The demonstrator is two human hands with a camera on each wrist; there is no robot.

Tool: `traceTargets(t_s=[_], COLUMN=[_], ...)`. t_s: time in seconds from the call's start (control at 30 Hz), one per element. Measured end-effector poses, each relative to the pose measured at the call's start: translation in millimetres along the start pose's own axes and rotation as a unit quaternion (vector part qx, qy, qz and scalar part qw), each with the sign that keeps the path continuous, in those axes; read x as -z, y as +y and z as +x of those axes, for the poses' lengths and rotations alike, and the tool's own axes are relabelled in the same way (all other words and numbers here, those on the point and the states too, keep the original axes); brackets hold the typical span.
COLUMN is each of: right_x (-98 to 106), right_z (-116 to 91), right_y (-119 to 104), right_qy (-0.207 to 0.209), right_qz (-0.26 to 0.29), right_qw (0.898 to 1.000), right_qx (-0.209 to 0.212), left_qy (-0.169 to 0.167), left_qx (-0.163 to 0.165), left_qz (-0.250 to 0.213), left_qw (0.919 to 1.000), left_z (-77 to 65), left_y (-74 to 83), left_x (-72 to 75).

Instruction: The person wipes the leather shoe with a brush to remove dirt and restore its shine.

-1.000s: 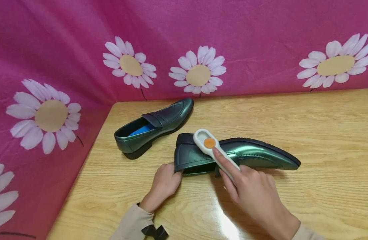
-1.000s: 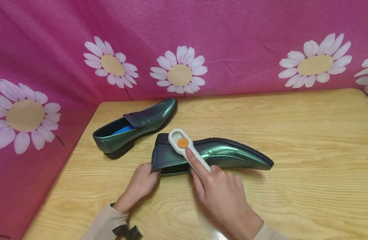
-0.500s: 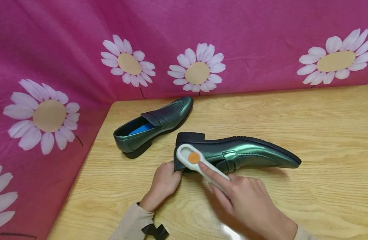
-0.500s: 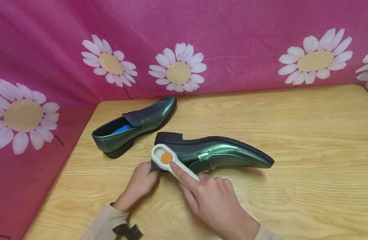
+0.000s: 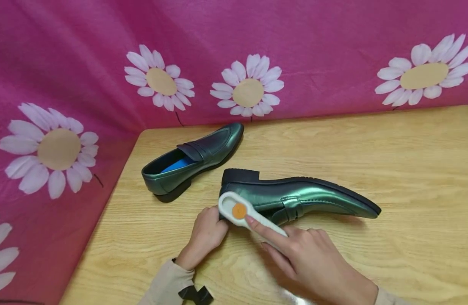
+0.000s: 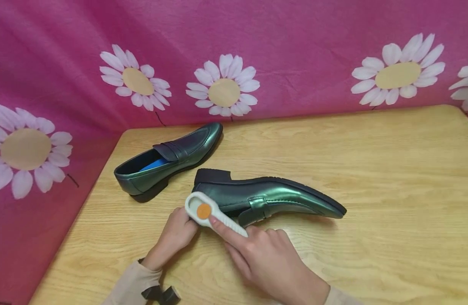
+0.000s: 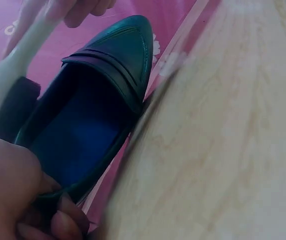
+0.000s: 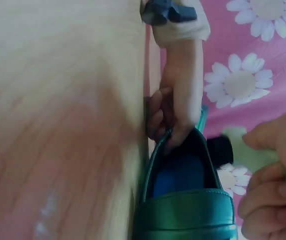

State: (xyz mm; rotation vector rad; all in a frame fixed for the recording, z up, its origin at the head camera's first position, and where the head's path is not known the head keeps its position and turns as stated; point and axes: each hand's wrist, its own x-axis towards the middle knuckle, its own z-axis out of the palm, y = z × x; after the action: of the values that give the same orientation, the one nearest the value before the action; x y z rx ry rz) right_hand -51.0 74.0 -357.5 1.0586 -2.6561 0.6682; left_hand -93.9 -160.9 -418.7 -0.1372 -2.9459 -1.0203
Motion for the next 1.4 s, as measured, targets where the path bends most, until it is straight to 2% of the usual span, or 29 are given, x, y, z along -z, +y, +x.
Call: traceTargets(t_s=[0.1, 0.2, 0.33, 0.43, 0.5, 0.57, 0.67, 0.77, 0.83, 1.03, 1.13, 1.3, 1.4], right_x=[-2.1, 0.4, 6.1, 10.7, 12.4, 12.0, 8.4, 4.5, 2.5, -0.6, -3.4, -6.7, -6.4], right_z=[0.4, 2.4, 5.6, 7.6, 8.1, 6.8, 4.5, 3.5, 5.1, 14.3, 15.6, 11.7, 10.7], right_y=[-2.6, 3.2, 15.5, 22.1, 22.9, 20.6, 11.7, 2.5, -1.2, -0.5, -0.8, -9.5, -12.4], right_qy=[-0.003, 0.037, 0.108, 0.143, 0.146, 0.125, 0.052, -0.002, -0.004, 0.051, 0.062, -0.015, -0.039], right_qz=[0.008, -0.025, -0.068, -0.092, -0.095, -0.084, -0.038, -0.008, -0.013, -0.067, -0.068, -0.007, 0.019], right_qw=[1.000, 0.999, 0.992, 0.985, 0.984, 0.988, 0.998, 1.000, 1.000, 0.994, 0.995, 1.000, 0.999], right_qx=[0.002, -0.008, -0.022, -0.038, -0.041, -0.033, -0.011, -0.010, -0.021, -0.066, -0.049, 0.003, 0.013], left_qy=[0.008, -0.010, -0.030, -0.033, -0.033, -0.032, -0.025, -0.014, -0.011, -0.037, -0.034, 0.020, 0.038], left_qx=[-0.008, 0.015, 0.039, 0.038, 0.036, 0.036, 0.024, 0.006, 0.001, 0.024, 0.019, -0.004, -0.002], left_qz=[0.003, -0.006, -0.012, -0.007, -0.008, -0.012, -0.012, -0.002, 0.005, -0.005, -0.002, -0.023, -0.054], left_qw=[0.9999, 0.9998, 0.9987, 0.9987, 0.9988, 0.9988, 0.9993, 0.9999, 0.9999, 0.9990, 0.9992, 0.9995, 0.9978], left_z=[-1.0, 0.6, 3.3, 4.0, 3.9, 3.5, 2.1, 0.7, 0.1, 1.5, 1.0, -6.7, -9.8], left_y=[0.1, 3.2, 5.6, 5.8, 5.5, 5.3, 4.4, 4.1, 3.9, 4.7, 3.9, 0.7, -0.2], left_x=[0.1, 0.6, 0.7, 0.8, 1.1, 1.4, 1.6, 1.8, 1.6, 1.6, 1.0, 0.4, 0.7])
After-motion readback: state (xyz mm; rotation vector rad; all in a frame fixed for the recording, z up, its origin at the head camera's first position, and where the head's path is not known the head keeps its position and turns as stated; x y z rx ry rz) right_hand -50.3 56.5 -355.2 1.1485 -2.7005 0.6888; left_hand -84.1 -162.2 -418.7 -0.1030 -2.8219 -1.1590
